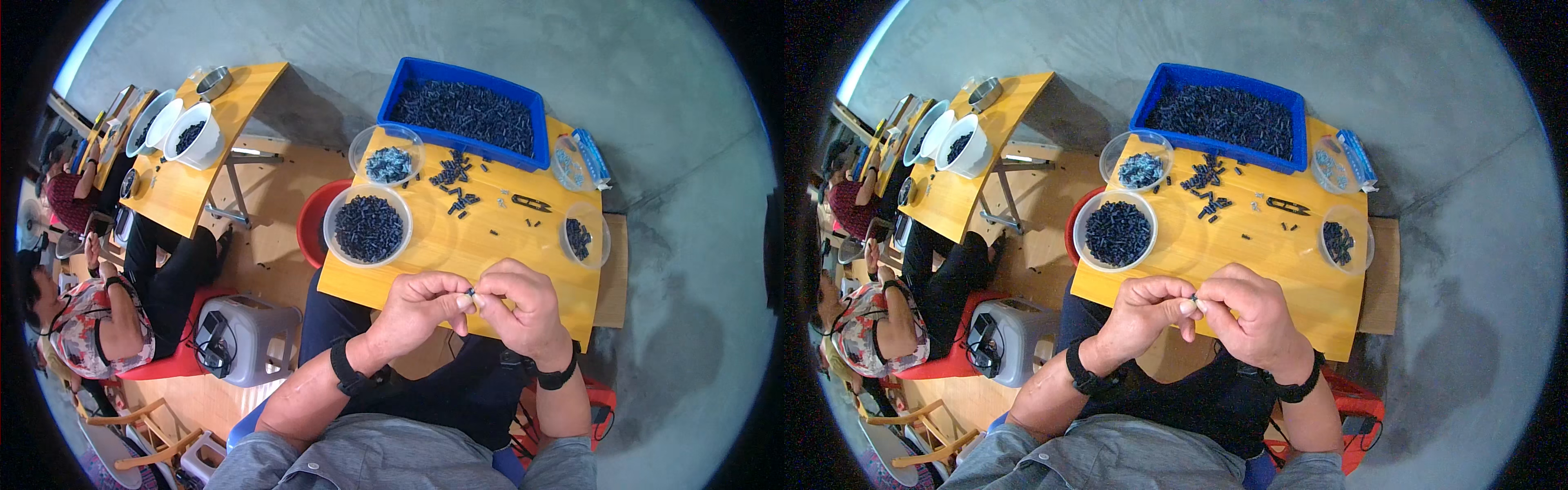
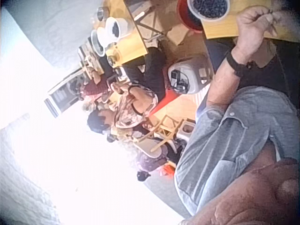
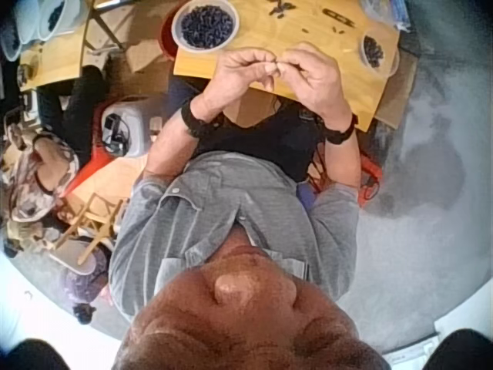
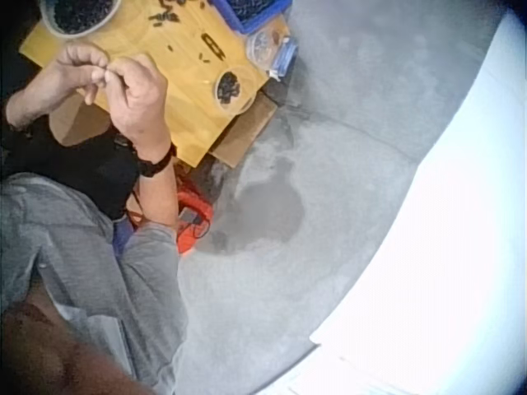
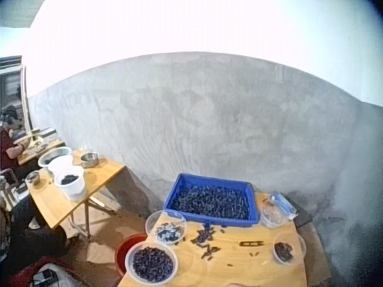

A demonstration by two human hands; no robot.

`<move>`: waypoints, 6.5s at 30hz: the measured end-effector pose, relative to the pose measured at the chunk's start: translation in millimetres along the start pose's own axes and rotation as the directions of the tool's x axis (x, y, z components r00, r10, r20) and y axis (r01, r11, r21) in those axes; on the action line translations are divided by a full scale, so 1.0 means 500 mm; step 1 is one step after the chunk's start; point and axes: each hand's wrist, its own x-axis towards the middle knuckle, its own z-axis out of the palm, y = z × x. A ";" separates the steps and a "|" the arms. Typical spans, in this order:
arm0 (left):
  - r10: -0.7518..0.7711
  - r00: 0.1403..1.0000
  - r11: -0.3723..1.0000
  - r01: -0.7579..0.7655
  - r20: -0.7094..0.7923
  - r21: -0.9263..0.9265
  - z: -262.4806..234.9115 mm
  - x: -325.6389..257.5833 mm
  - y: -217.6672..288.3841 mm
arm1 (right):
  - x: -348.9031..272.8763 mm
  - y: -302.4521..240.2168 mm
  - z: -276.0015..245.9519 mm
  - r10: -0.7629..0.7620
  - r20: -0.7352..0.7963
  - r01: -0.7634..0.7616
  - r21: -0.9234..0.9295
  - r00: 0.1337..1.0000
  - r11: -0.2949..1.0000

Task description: Assembling small plastic components by inserting a white piece into a black casing.

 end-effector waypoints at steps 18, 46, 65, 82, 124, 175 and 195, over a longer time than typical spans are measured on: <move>-0.199 0.980 0.980 0.199 -0.017 0.009 -0.033 -0.011 -0.072 | -0.054 0.081 0.021 0.260 0.172 -0.283 0.126 0.950 0.951; -0.018 0.996 1.000 0.019 -0.084 0.003 -0.030 0.008 -0.031 | -0.043 0.258 0.026 0.645 -0.210 -0.581 0.296 0.735 0.758; 0.081 0.995 0.993 -0.075 -0.066 0.089 -0.027 -0.014 -0.015 | -0.021 0.019 0.065 0.274 -0.179 -0.192 0.374 0.945 0.907; 0.098 0.993 0.991 -0.092 -0.061 0.095 -0.033 -0.003 -0.014 | -0.015 0.031 0.071 0.213 -0.177 -0.156 0.290 0.961 0.944; -0.067 0.996 0.991 0.073 -0.058 0.112 -0.026 0.003 0.002 | -0.030 0.037 0.068 0.289 -0.098 -0.255 0.262 0.952 0.931; 0.094 0.992 0.993 -0.089 -0.078 0.076 -0.004 0.025 -0.015 | -0.051 0.095 0.059 0.421 0.600 -0.646 0.762 0.681 -0.043; -0.084 0.991 0.996 0.085 0.104 -0.003 -0.026 0.035 -0.002 | -0.051 0.082 0.092 0.364 0.728 -0.623 0.686 0.581 -0.376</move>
